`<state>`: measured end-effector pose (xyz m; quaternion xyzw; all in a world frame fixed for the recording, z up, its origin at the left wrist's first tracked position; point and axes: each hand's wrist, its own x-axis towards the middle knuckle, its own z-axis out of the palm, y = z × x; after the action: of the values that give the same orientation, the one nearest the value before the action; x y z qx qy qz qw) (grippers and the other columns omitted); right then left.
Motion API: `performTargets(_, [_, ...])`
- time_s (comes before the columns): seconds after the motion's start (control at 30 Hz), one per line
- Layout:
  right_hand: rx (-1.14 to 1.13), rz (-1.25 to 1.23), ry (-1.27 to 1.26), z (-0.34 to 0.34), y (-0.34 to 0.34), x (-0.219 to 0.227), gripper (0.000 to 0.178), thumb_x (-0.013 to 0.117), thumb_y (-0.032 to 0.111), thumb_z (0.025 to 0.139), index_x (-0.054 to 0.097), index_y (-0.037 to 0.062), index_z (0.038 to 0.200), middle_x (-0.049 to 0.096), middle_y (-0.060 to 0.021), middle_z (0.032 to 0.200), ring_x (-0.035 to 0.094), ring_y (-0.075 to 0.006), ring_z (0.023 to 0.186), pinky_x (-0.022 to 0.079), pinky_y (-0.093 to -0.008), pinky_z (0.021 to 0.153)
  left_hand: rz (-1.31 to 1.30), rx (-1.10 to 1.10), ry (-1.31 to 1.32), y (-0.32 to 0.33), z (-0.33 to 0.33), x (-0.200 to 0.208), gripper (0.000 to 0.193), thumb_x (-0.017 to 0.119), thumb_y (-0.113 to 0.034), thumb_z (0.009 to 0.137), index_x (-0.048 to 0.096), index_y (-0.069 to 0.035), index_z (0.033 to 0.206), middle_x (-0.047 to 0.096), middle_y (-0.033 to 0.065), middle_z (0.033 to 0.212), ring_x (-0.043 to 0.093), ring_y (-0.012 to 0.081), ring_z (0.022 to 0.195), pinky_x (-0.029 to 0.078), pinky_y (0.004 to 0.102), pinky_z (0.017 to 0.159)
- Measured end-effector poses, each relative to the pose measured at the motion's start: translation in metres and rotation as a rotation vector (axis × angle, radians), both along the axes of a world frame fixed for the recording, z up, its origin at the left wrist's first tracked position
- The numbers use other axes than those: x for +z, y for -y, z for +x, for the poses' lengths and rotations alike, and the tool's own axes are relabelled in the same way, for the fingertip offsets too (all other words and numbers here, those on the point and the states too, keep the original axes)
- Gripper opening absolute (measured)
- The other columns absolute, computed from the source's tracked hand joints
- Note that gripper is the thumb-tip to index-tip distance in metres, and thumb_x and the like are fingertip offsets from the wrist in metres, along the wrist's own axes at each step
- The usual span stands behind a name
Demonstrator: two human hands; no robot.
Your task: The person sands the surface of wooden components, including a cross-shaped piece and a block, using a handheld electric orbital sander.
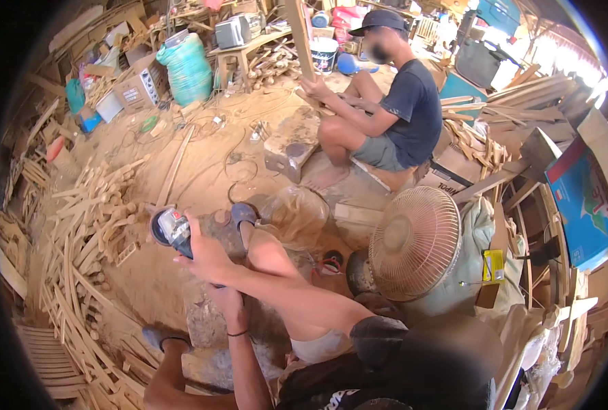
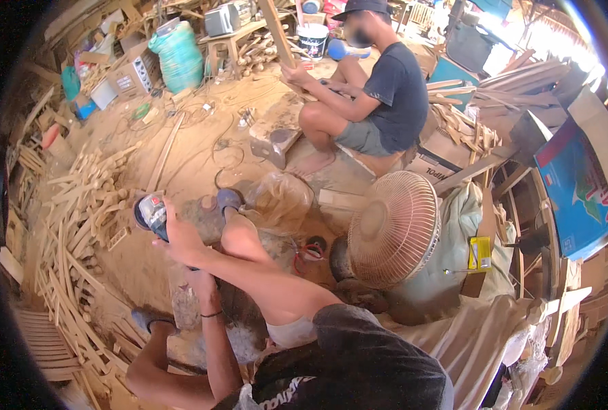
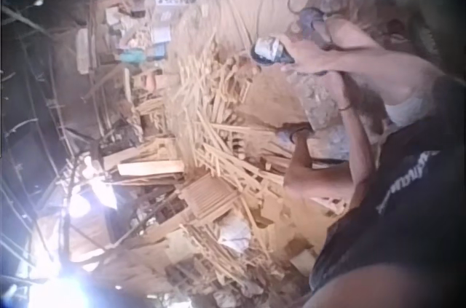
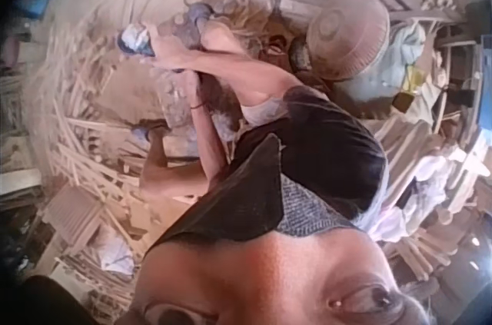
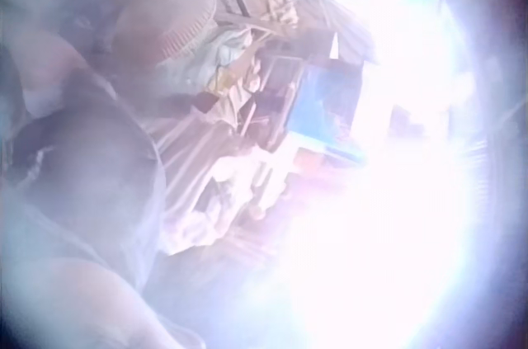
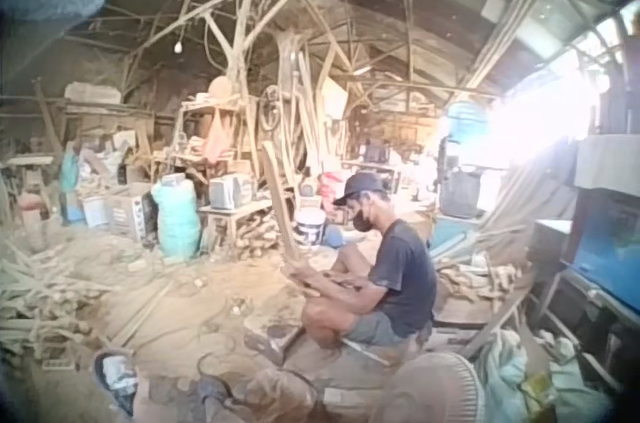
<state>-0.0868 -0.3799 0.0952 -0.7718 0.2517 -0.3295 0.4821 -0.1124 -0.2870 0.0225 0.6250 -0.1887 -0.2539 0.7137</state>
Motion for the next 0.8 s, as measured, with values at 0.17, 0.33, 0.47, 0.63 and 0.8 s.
performTargets(0.17, [-0.143,-0.258,-0.321,0.0,-0.003,-0.048,0.113,0.087,0.034,0.092,0.013,0.0023,0.171,0.074,-0.0274,0.099,0.075,-0.0488,0.088,0.06,-0.0557,0.078,-0.007,-0.092,-0.091,0.008,0.009,-0.079,0.04,0.07,-0.021,0.108,0.054,-0.001,0.138,0.062,0.0079,0.125,0.06,0.0142,0.105,0.055,0.0343,0.087])
performTargets(0.33, [-0.046,-0.448,-0.396,0.041,-0.033,-0.012,0.104,0.082,0.051,0.093,0.029,-0.0007,0.165,0.074,-0.0252,0.093,0.076,-0.0455,0.081,0.062,-0.0549,0.071,-0.513,0.106,-0.311,0.018,0.064,-0.171,0.034,0.065,-0.02,0.111,0.055,-0.004,0.139,0.062,0.0041,0.119,0.061,0.0131,0.092,0.055,0.0329,0.078])
performTargets(0.47, [0.016,-0.363,-0.388,0.036,-0.032,-0.021,0.099,0.083,0.05,0.091,0.033,-0.0032,0.159,0.075,-0.0275,0.093,0.077,-0.0462,0.084,0.062,-0.0559,0.072,-0.578,0.003,-0.328,0.016,0.043,-0.172,0.038,0.068,-0.019,0.109,0.053,-0.004,0.14,0.061,0.0032,0.116,0.061,0.0125,0.087,0.055,0.032,0.075])
performTargets(0.63, [0.033,-0.15,-0.426,0.004,-0.022,-0.059,0.093,0.086,0.036,0.086,0.032,-0.0032,0.15,0.074,-0.0313,0.097,0.075,-0.0504,0.091,0.061,-0.0577,0.078,-0.19,0.118,-0.189,0.0,-0.047,-0.107,0.051,0.08,-0.011,0.1,0.05,-0.002,0.14,0.061,0.0043,0.116,0.062,0.0127,0.09,0.055,0.0313,0.074])
performTargets(0.8, [0.12,-0.172,-0.328,0.019,-0.045,-0.028,0.088,0.084,0.027,0.083,0.032,-0.0024,0.147,0.073,-0.0311,0.092,0.074,-0.0536,0.088,0.06,-0.0587,0.078,-0.102,0.0,-0.094,-0.051,-0.034,-0.042,0.05,0.078,-0.007,0.1,0.05,-0.001,0.141,0.062,0.008,0.126,0.063,0.0144,0.105,0.056,0.0301,0.087])
